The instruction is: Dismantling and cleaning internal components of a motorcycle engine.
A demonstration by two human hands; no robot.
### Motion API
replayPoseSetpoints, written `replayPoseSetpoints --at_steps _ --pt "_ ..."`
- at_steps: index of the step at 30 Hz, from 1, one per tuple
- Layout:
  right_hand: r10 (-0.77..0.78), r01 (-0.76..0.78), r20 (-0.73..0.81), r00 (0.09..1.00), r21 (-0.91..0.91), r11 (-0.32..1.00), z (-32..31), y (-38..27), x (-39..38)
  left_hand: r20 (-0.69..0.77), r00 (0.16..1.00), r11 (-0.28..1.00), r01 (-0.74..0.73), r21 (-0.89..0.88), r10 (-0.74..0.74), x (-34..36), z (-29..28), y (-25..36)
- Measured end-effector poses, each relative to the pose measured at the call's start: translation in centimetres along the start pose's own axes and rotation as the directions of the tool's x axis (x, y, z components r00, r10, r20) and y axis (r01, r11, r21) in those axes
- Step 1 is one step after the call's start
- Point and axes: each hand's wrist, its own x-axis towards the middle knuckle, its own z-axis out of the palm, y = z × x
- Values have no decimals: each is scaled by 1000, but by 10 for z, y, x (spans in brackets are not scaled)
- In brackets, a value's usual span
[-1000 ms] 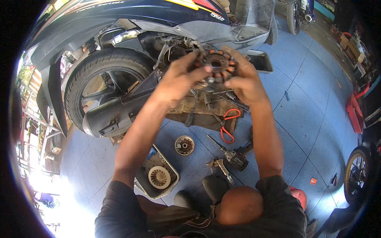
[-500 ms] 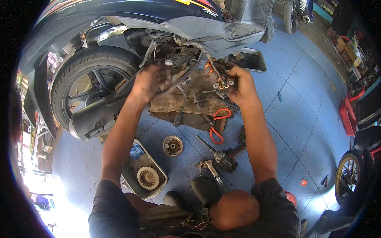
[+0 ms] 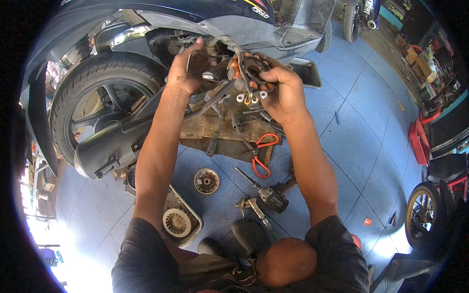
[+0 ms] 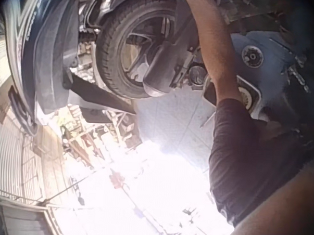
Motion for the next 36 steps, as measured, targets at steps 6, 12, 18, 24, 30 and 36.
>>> replayPoseSetpoints --at_steps 6,12,18,24,30,36 --pt "81 -94 123 989 102 990 30 -3 7 75 997 960 -2 -281 24 5 -8 7" --pt "-30 38 138 990 -53 998 37 6 20 93 995 998 -27 -54 32 -24 -4 14" --pt "-123 130 183 975 -29 991 34 19 23 -78 850 712 -383 589 521 -81 5 11" --pt "-77 112 211 974 -155 982 31 20 15 483 661 -34 -570 821 574 -122 18 -12" --pt "-251 292 149 956 -518 804 14 25 18 432 663 21 -559 829 611 -113 22 -23" --pt "-289 419 303 908 -671 612 4 10 29 387 604 251 -711 657 696 -107 30 2"
